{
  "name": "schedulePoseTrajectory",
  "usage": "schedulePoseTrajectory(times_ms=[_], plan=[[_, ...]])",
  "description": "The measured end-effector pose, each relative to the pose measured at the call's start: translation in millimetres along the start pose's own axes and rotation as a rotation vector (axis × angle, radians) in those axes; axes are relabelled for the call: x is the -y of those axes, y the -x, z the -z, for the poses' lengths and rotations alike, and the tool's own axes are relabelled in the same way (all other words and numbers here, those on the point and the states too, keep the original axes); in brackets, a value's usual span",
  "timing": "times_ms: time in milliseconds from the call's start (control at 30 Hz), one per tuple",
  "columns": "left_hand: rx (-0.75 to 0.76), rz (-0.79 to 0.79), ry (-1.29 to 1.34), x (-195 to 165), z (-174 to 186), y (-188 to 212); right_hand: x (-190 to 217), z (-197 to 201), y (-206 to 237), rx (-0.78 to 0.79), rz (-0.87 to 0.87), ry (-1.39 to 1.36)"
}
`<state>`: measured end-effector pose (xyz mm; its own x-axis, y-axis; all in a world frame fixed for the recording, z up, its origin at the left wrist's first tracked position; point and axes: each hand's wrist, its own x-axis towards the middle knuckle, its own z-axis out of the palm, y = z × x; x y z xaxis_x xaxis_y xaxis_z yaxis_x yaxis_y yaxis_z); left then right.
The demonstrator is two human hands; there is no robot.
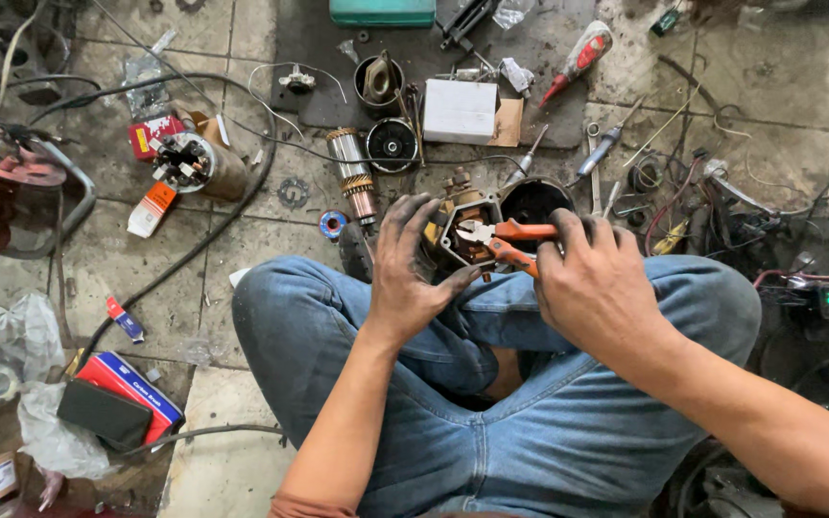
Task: The person sits on the floor and repairs a disassembled electric motor. They insert copper windings into the stator slots, use pliers to adjust the wires, and then use a soldering iron to secure the connections.
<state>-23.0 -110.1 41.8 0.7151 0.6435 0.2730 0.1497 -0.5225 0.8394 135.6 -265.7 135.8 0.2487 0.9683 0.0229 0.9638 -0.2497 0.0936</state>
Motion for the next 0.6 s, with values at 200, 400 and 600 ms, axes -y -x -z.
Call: schedulePoseTrajectory(times_ms=[200,400,600], plan=[[0.01,0.002,0.02,3.0,-3.0,1.5,2.1,0.5,-3.2,-0.001,0.006,0.06],[0.006,-0.007,0.03,5.1,-3.8,1.8,3.1,-0.8,-5.6,-0.009,0.01,0.093],[0.025,0.0,0.013,4.8,-2.7,-0.1,1.7,0.9,-6.7,-0.001,0.012,0.044]])
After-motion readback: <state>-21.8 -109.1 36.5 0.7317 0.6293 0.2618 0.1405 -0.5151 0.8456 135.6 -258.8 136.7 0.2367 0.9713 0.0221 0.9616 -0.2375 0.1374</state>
